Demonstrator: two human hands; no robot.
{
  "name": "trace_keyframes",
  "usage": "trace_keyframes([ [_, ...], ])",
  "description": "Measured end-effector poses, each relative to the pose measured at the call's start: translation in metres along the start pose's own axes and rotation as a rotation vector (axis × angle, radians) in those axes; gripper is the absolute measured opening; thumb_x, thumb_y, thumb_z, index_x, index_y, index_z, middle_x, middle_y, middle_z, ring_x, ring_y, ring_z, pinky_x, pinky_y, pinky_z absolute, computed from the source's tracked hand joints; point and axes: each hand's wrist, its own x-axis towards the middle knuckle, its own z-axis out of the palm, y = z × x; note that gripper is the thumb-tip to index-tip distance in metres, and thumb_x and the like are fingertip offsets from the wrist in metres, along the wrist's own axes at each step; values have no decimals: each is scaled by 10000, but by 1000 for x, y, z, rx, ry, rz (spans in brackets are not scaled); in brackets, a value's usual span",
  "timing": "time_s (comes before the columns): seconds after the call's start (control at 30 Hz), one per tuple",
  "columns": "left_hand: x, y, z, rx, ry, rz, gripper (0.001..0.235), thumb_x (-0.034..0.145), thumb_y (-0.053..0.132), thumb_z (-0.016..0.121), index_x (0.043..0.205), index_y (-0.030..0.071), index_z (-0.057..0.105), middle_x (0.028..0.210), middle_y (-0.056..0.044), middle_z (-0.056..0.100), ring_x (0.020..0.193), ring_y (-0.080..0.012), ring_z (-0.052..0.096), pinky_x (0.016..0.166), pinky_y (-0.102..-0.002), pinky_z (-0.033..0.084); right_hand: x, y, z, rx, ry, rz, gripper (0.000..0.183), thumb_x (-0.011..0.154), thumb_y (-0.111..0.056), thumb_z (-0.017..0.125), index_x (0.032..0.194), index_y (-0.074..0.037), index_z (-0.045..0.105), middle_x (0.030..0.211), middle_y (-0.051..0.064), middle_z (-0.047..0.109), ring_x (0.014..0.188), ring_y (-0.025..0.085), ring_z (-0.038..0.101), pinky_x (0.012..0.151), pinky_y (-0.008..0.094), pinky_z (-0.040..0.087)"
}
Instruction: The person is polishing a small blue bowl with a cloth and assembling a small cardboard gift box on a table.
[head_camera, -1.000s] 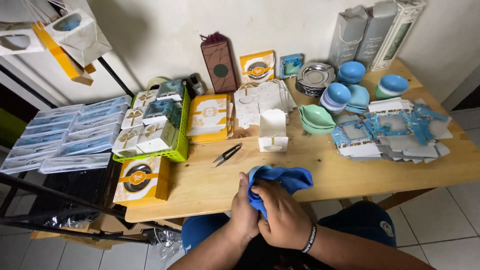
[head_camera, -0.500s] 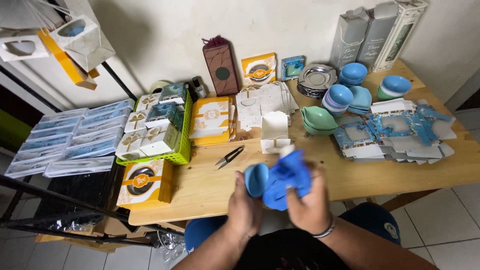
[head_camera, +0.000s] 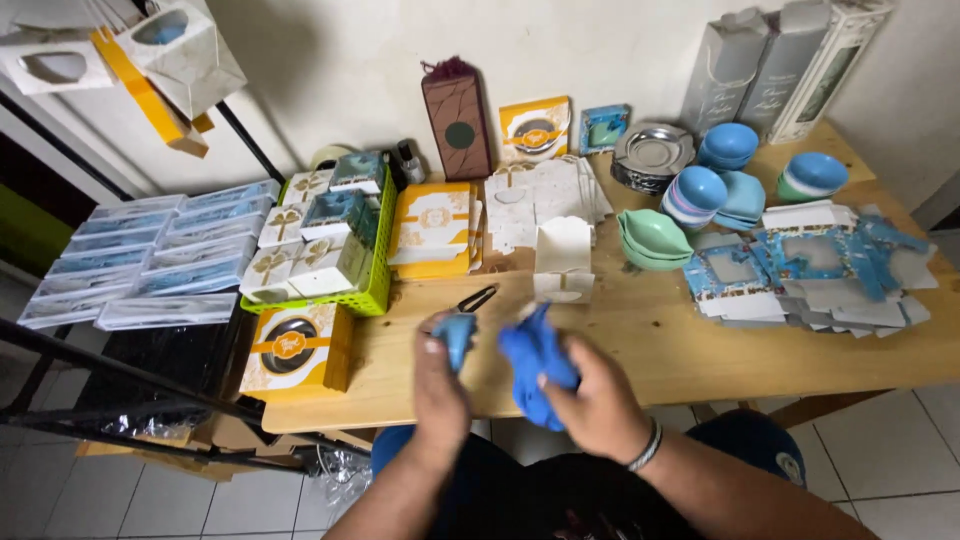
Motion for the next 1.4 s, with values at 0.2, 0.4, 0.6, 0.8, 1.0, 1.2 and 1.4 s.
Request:
trace_keyframes([
  [0.2,-41,56,-13,36,-260,206,770,1030,741,354,1239,28,555,1184,-139,661,1069,-237,656,937,-359,511,56,32,48,239,71,299,386,882,-269,699,1185,-122,510,1083,74,677,1021,188,658,969,347,493],
  [0.4,-51,-2,-19,-99,-261,-22,820,1028,626,231,1338,-90,485,988,-276,651,916,-314,678,803,-471,604,97,-6,68,234,-203,198,436,1045,-243,564,1436,-51,543,1384,352,527,1313,603,462,1038,745,402],
  [0.6,-21,-25,-17,-364,-79,-436,699,1086,552,288,1301,-71,521,964,-308,692,869,-344,731,735,-402,633,71,-26,37,112,-217,-168,410,849,-51,691,1258,-48,715,1093,165,720,1020,355,715,899,474,562],
  [0.8,-22,-7,-9,-42,-393,-360,629,1115,500,262,1279,-16,583,1074,-300,657,1013,-390,654,895,-488,576,38,9,31,-192,-33,-221,276,841,41,632,988,-131,790,848,16,694,777,256,716,721,350,586],
  [1.0,-24,24,2,157,-545,360,808,970,413,628,1559,-32,300,1554,-335,343,1462,-516,360,1176,-586,363,36,4,3,-113,16,-52,433,848,146,525,1197,-31,711,1012,185,701,938,404,708,849,479,560],
  [1.2,-6,11,21,283,-500,321,729,885,195,768,1526,76,442,1513,-146,492,1381,-358,541,1150,-461,459,40,-12,-12,113,-94,157,471,897,130,512,1348,44,619,1084,239,643,881,248,622,766,457,593],
  [1.4,21,18,24,201,-706,364,730,915,219,770,1564,143,446,1505,-138,547,1288,-359,634,1081,-494,537,61,0,-41,-178,-38,-152,245,878,89,686,1072,-39,763,952,103,681,729,286,706,676,355,593],
])
